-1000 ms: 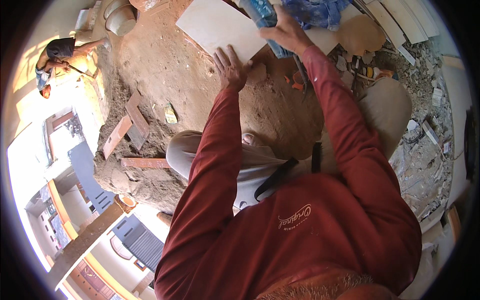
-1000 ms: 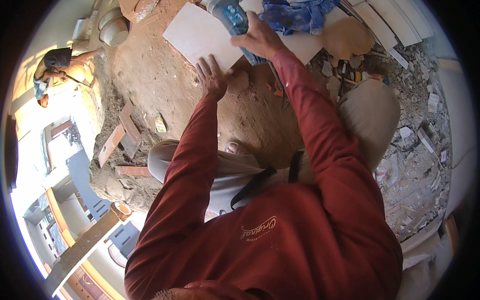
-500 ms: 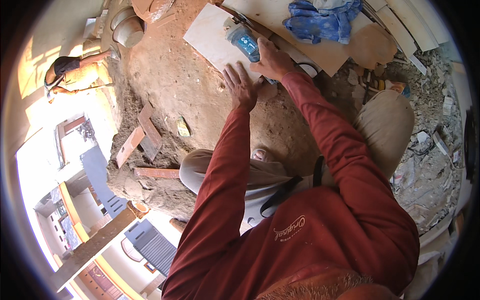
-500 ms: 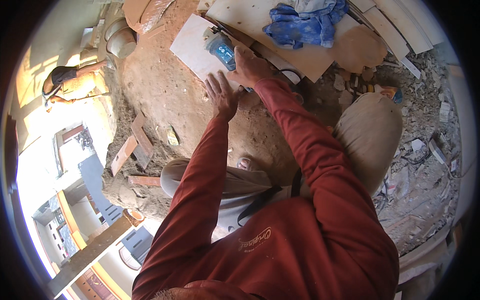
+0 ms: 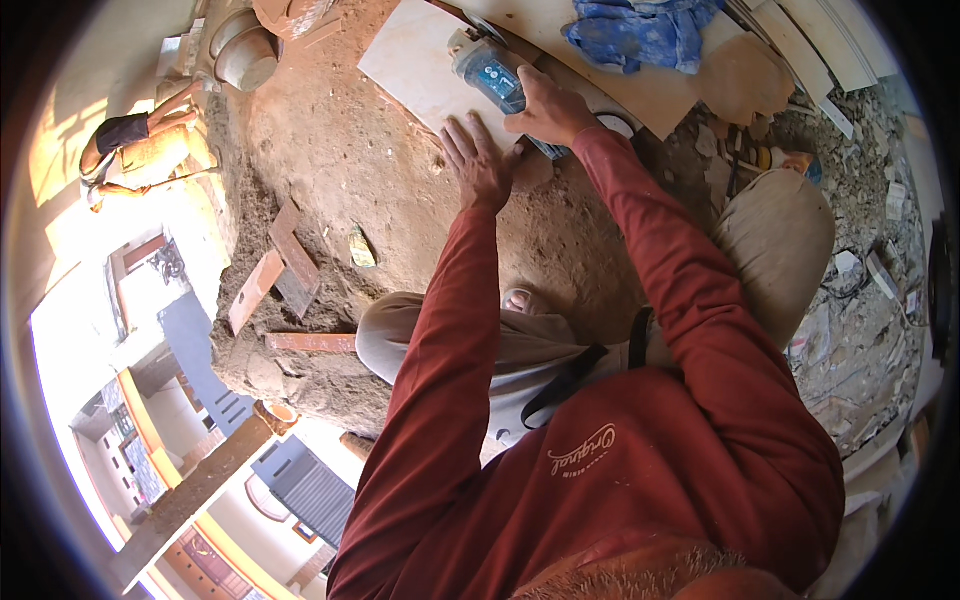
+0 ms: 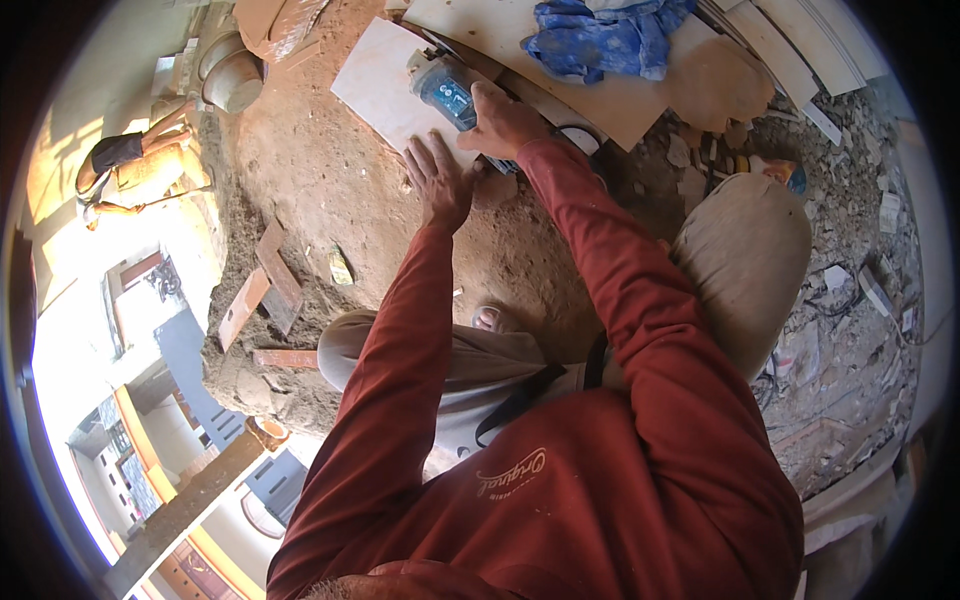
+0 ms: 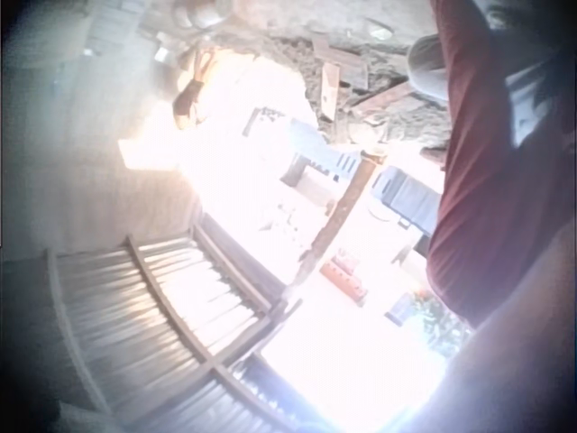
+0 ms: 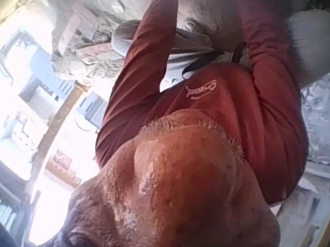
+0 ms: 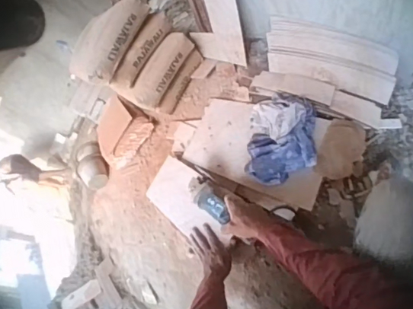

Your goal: The person uses an angle grinder to cut a ceramic tile while sitting on the dirt floor of a construction site. They hold the tile steady with one hand and guide the spinning blade along a pre-marked line on the surface.

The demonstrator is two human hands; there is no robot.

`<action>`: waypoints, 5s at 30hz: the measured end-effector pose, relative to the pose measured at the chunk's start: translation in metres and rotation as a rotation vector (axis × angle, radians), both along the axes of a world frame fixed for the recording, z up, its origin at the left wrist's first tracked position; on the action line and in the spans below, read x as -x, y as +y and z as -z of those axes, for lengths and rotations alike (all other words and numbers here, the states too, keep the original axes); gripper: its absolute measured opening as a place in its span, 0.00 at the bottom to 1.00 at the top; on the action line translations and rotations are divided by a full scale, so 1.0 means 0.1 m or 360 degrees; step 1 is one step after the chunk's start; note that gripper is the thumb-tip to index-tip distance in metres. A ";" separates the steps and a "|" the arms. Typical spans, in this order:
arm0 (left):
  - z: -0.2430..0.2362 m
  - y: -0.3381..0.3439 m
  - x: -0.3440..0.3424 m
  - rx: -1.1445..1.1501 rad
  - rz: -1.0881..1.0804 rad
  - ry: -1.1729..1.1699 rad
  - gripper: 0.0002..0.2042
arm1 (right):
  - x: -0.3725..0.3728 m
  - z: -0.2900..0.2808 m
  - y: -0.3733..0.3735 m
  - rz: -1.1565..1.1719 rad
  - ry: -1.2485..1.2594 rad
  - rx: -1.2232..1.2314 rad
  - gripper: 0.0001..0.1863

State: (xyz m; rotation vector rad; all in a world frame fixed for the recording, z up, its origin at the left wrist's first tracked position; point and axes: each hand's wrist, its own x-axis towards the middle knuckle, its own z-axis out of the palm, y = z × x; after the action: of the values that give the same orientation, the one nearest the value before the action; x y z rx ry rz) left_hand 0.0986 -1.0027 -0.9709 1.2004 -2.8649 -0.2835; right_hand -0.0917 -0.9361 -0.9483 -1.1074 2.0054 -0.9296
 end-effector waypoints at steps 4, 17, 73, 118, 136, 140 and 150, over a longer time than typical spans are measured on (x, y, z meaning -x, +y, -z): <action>0.02 -0.02 -0.03 -0.0016 0.0015 0.0013 0.51 | 0.00 0.03 0.06 -0.0024 0.0028 0.0027 0.45; 0.07 -0.04 -0.06 0.0028 0.0038 0.0050 0.51 | 0.03 -0.02 0.16 -0.0096 0.0062 -0.0045 0.43; 0.10 0.00 -0.03 -0.0032 -0.0030 0.0084 0.52 | -0.01 -0.11 0.45 -0.0124 0.0059 -0.0186 0.50; 0.06 0.01 -0.02 -0.0078 -0.0056 0.0079 0.52 | -0.05 -0.11 0.65 -0.0162 0.0150 -0.0223 0.46; 0.10 0.00 -0.03 -0.0030 -0.0034 0.0095 0.50 | -0.07 -0.14 0.74 -0.0189 0.0190 -0.0289 0.49; 0.10 0.01 0.00 -0.0018 -0.0030 0.0095 0.50 | -0.09 -0.05 0.79 -0.0121 0.0245 -0.0138 0.41; 0.12 -0.03 -0.04 -0.0017 -0.0040 0.0056 0.53 | -0.12 -0.12 0.87 -0.0154 0.0263 -0.0204 0.40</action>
State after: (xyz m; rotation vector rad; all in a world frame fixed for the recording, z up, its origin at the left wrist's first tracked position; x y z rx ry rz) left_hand 0.1025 -1.0053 -0.9832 1.2195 -2.8202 -0.3167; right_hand -0.0799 -0.8490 -0.9359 -1.2318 2.0906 -0.6693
